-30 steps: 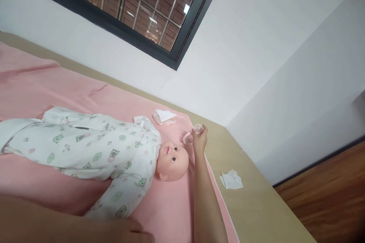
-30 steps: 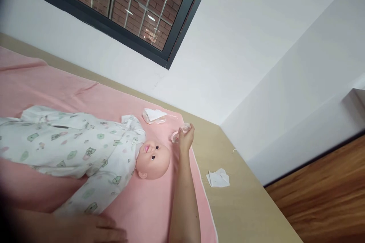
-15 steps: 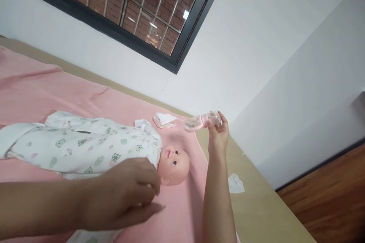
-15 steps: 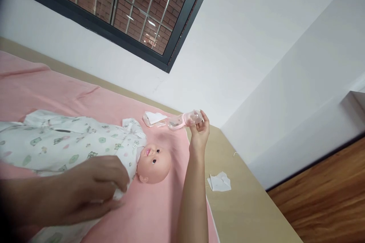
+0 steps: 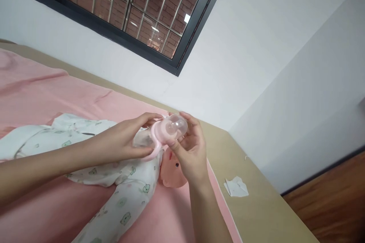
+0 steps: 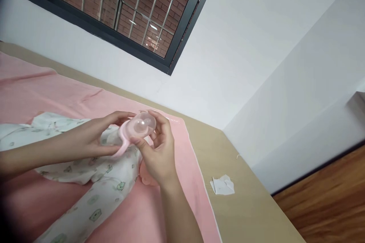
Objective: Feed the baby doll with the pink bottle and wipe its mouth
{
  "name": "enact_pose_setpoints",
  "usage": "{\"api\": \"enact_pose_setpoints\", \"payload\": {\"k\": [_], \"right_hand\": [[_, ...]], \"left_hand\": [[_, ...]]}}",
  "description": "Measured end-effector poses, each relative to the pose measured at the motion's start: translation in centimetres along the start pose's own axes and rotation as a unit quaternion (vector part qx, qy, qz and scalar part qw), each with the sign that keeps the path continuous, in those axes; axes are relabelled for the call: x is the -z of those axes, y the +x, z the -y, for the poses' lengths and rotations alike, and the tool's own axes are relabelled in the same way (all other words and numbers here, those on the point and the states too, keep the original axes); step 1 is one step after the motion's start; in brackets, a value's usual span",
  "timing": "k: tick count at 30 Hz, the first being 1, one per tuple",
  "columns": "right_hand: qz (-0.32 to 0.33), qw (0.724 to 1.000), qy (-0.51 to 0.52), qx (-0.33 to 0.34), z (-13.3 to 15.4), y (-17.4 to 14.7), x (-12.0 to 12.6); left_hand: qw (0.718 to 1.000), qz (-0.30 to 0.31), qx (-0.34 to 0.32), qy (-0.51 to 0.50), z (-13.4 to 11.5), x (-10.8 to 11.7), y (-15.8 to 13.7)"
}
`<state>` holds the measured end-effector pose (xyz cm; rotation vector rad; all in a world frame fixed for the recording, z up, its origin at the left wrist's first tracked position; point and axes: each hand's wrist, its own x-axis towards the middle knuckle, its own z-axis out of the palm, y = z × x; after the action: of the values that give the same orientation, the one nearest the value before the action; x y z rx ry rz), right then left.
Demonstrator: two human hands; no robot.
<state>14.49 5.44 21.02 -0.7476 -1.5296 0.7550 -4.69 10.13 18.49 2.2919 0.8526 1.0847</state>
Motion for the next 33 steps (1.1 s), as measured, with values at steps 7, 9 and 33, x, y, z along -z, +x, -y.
{"api": "enact_pose_setpoints", "payload": {"k": [7,9,33], "right_hand": [[0.015,1.0,0.007,0.015,-1.0,-0.8,-1.7],[0.023,1.0,-0.005,0.015,-1.1,-0.7,-1.6],[0.068,0.997,-0.026,-0.01,-0.2,-0.1,-0.2]], "left_hand": [[0.994,0.037,0.02,-0.099,-0.6,-0.3,0.5],[0.992,0.047,0.024,-0.113,-0.8,-0.3,0.6],[0.995,0.036,0.008,0.095,1.0,-0.2,0.2]]}}
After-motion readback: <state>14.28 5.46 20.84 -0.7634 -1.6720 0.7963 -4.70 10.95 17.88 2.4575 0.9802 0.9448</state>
